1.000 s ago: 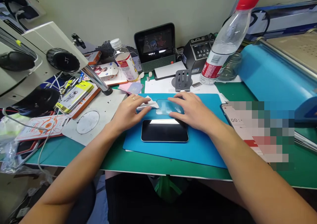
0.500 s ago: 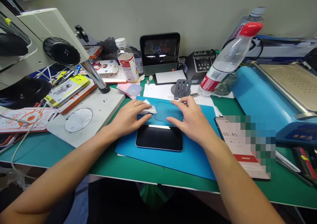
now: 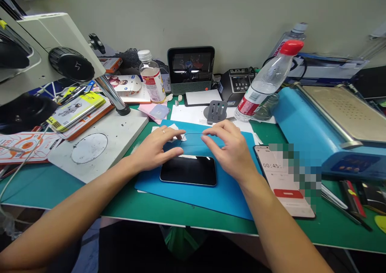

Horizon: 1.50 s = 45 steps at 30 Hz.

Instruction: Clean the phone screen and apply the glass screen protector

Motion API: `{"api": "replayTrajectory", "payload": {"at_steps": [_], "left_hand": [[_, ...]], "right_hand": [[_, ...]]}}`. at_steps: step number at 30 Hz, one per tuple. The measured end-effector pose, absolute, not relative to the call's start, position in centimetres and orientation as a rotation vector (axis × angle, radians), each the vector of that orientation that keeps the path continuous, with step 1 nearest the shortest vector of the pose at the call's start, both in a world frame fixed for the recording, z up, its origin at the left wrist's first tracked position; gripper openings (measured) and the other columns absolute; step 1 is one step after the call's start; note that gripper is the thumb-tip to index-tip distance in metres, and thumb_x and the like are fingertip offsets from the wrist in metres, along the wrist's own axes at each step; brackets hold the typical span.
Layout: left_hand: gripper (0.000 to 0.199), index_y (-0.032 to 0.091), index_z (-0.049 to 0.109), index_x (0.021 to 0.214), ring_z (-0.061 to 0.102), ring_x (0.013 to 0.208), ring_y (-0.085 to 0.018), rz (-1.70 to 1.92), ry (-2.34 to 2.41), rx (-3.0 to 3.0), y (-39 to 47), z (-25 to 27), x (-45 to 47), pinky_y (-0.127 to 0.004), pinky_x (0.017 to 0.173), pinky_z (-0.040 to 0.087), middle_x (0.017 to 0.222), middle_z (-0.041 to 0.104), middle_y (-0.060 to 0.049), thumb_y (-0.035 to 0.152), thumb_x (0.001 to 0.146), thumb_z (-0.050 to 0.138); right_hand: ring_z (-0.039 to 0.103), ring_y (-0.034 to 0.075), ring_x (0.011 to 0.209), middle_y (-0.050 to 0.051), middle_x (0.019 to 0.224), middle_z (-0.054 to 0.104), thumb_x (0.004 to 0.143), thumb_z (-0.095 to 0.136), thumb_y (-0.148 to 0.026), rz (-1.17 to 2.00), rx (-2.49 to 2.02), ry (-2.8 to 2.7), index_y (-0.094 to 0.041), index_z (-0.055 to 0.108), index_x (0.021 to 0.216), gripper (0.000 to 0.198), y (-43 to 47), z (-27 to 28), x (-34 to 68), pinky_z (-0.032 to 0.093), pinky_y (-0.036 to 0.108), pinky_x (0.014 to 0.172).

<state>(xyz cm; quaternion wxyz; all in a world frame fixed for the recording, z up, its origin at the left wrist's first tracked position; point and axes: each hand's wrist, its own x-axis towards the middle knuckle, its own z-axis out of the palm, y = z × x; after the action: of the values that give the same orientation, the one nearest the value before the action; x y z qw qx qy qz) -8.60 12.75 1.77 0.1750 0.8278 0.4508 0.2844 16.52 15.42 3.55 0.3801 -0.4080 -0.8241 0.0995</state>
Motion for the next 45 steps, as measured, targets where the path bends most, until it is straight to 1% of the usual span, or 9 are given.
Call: {"api": "replayTrajectory", "payload": {"at_steps": [8,11,15,18,22,29,39,42,45], "left_hand": [[0.087,0.021,0.071,0.126,0.067,0.099,-0.028,0.851,1.239,2.160,12.6,1.8,-8.6,-0.047,0.091,0.051,0.106,0.079,-0.009,0.081,0.098,0.014],[0.078,0.022,0.073,0.122,0.068,0.101,-0.028,0.837,1.255,2.145,12.4,2.0,-8.4,-0.046,0.091,0.052,0.106,0.079,-0.008,0.082,0.097,0.029],[0.051,0.022,0.075,0.116,0.067,0.106,-0.026,0.868,1.316,2.113,12.4,2.0,-8.1,-0.043,0.094,0.052,0.113,0.078,-0.006,0.065,0.099,0.052],[0.045,0.020,0.075,0.118,0.067,0.106,-0.026,0.895,1.345,2.127,12.5,1.9,-8.2,-0.042,0.093,0.053,0.113,0.077,-0.007,0.058,0.096,0.061],[0.044,0.019,0.075,0.118,0.068,0.102,-0.025,0.929,1.353,2.204,12.6,1.8,-8.6,-0.041,0.092,0.054,0.110,0.076,-0.008,0.055,0.094,0.065],[0.039,0.021,0.077,0.115,0.069,0.099,-0.024,1.032,1.258,2.338,13.0,1.6,-9.5,-0.040,0.091,0.055,0.107,0.077,-0.008,0.053,0.095,0.065],[0.054,0.019,0.068,0.132,0.067,0.109,-0.026,1.009,1.105,2.546,11.3,3.4,-11.2,-0.043,0.097,0.054,0.120,0.075,-0.012,0.058,0.094,0.067],[0.063,0.025,0.058,0.144,0.066,0.108,-0.024,1.053,1.088,2.380,10.8,3.2,-11.4,-0.040,0.097,0.053,0.126,0.073,-0.011,0.058,0.093,0.070],[0.087,0.030,0.038,0.158,0.066,0.115,-0.024,1.136,1.034,2.097,10.9,2.9,-10.8,-0.038,0.095,0.055,0.140,0.065,-0.013,0.064,0.086,0.073]], "right_hand": [[0.065,0.024,0.083,0.004,0.085,0.072,0.097,0.066,-0.027,-0.128,-0.848,-2.280,-0.029,0.075,0.093,0.010,14.9,3.8,16.0,0.048,0.044,0.082],[0.065,0.024,0.082,0.005,0.087,0.074,0.095,0.068,-0.020,-0.262,-0.737,-2.324,-0.027,0.074,0.096,0.010,14.5,3.9,15.9,0.047,0.044,0.082],[0.066,0.024,0.083,0.006,0.088,0.075,0.094,0.069,-0.018,-0.297,-0.703,-2.342,-0.024,0.073,0.096,0.007,14.5,3.8,15.8,0.046,0.044,0.082],[0.067,0.024,0.085,0.005,0.091,0.076,0.095,0.069,-0.021,-0.246,-0.735,-2.348,-0.025,0.073,0.096,0.006,14.8,3.6,15.8,0.047,0.044,0.083],[0.069,0.027,0.093,0.007,0.098,0.076,0.095,0.070,-0.031,-0.126,-0.771,-2.369,-0.026,0.073,0.095,0.006,15.2,3.4,16.2,0.049,0.047,0.086],[0.066,0.034,0.120,0.013,0.127,0.073,0.093,0.069,-0.052,0.319,-0.866,-2.415,-0.026,0.070,0.120,0.038,15.3,3.7,16.8,0.053,0.054,0.101],[0.061,0.036,0.134,0.012,0.145,0.066,0.088,0.070,-0.061,0.537,-0.922,-2.535,-0.025,0.058,0.148,0.071,14.8,4.9,17.8,0.053,0.055,0.109],[0.061,0.036,0.134,0.011,0.144,0.067,0.087,0.072,-0.059,0.544,-0.927,-2.487,-0.028,0.059,0.147,0.068,14.6,5.1,17.9,0.052,0.057,0.110],[0.061,0.035,0.134,0.010,0.143,0.067,0.086,0.077,-0.052,0.603,-0.914,-2.328,-0.031,0.061,0.145,0.065,14.3,4.3,17.4,0.050,0.058,0.114]]}}
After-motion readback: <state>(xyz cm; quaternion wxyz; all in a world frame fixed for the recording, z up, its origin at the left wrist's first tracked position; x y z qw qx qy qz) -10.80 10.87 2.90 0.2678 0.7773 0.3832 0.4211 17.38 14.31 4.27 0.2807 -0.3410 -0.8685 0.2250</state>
